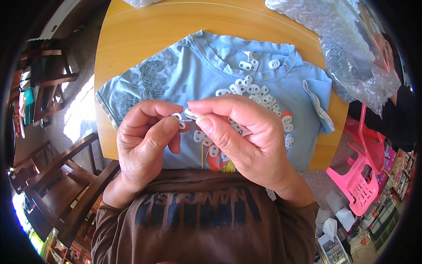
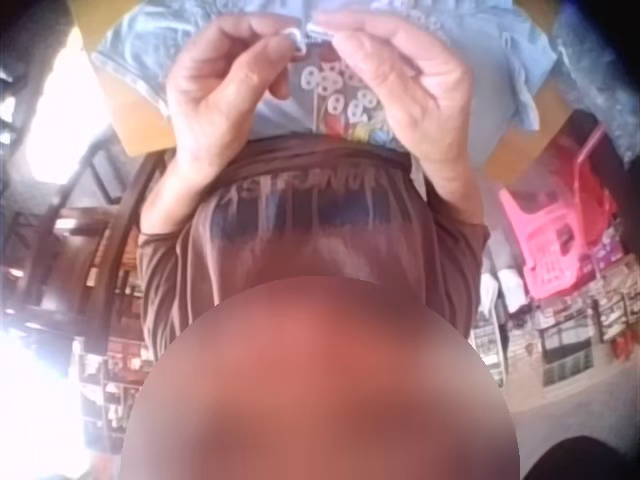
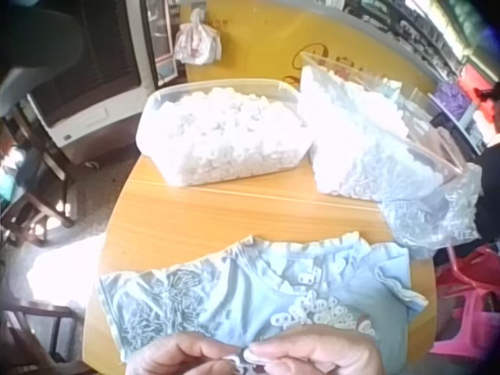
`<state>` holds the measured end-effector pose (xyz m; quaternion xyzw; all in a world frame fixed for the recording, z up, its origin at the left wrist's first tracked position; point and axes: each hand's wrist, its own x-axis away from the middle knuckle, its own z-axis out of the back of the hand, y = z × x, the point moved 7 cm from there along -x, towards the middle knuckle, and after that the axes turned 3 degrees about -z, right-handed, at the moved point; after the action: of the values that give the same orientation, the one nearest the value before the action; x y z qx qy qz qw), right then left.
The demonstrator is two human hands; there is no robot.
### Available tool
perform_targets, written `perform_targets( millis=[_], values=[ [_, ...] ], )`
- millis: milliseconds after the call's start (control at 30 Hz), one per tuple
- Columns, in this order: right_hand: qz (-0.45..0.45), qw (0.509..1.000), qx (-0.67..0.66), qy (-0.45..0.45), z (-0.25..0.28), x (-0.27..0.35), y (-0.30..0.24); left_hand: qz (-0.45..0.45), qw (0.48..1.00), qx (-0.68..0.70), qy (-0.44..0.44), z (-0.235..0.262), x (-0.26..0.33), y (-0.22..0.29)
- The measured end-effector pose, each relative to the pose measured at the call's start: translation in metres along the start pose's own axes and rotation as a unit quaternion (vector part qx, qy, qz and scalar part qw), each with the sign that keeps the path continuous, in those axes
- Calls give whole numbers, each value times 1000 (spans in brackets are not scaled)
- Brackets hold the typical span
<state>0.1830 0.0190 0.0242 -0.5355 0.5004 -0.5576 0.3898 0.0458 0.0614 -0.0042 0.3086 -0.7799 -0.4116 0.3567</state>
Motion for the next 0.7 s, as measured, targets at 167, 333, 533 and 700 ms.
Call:
perform_targets(
  millis=[167,333,533,700],
  values=[
    [27,999,-1,18,-1,0,2,-1,1000,4,2,0,-1,0],
    [82,995,48,13,0,-2,-2,-16,999,31,17,1,-1,-1],
    [161,979,121,21,-3,-2,-13,-24,999,38,11,0,-1,-1],
    [238,943,230,44,-8,0,-22,-27,999,43,20,0,-1,-3]
  ],
)
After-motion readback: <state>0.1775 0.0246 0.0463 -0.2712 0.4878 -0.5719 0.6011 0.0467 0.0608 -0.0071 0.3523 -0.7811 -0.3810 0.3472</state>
